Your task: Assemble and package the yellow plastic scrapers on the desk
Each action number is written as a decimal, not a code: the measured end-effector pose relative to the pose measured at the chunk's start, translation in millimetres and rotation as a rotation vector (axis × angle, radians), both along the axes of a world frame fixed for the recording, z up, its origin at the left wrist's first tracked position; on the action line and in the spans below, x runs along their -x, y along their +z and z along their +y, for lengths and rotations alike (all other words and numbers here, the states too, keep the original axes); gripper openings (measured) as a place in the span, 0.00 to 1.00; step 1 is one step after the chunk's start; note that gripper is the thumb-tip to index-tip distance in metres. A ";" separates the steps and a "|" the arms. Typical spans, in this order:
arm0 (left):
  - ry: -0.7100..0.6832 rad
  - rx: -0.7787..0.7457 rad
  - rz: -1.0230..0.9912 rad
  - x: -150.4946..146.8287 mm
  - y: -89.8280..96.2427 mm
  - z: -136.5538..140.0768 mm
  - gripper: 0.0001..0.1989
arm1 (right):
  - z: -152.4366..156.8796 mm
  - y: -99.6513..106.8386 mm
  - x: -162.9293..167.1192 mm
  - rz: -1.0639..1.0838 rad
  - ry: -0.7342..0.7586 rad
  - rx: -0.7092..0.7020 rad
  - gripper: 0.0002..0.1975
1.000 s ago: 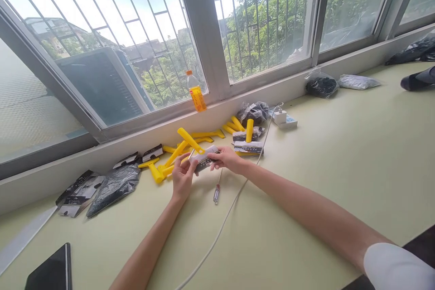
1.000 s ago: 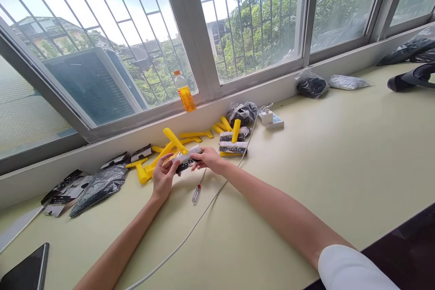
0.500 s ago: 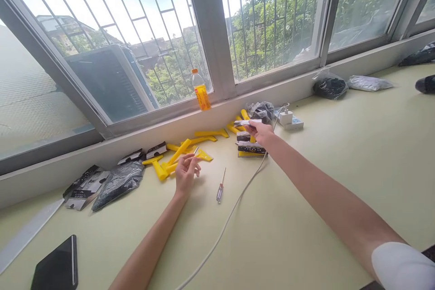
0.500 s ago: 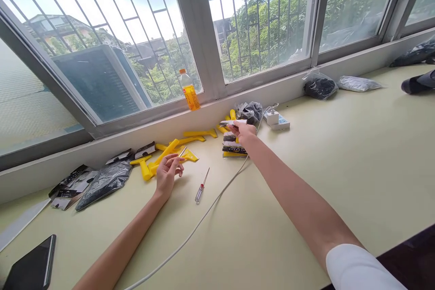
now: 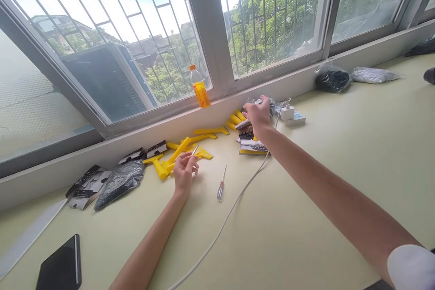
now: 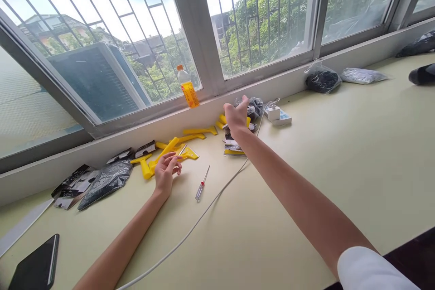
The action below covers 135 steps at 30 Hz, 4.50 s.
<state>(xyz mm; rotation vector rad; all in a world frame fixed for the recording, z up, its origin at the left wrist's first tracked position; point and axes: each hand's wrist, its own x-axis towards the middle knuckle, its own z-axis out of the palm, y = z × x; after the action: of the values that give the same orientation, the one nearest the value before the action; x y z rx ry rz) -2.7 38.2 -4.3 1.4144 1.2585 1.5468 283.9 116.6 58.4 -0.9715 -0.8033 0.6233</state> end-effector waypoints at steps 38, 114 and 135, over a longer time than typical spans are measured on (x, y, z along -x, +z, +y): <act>0.587 0.415 0.767 158.6 47.5 174.7 0.73 | -59.3 -81.4 139.6 -1.299 0.337 0.137 0.12; 0.726 0.079 1.236 106.9 9.1 50.7 0.34 | -40.1 -97.7 138.4 -0.948 0.320 -0.056 0.07; 0.510 0.241 1.299 89.2 31.2 89.5 0.35 | -42.4 -90.7 139.7 -0.992 0.313 -0.006 0.09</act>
<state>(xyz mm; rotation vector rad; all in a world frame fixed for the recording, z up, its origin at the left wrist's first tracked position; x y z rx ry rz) -91.9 127.7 26.9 2.0841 2.5825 0.5201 144.2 74.2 -32.3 -1.1545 -1.8571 0.3716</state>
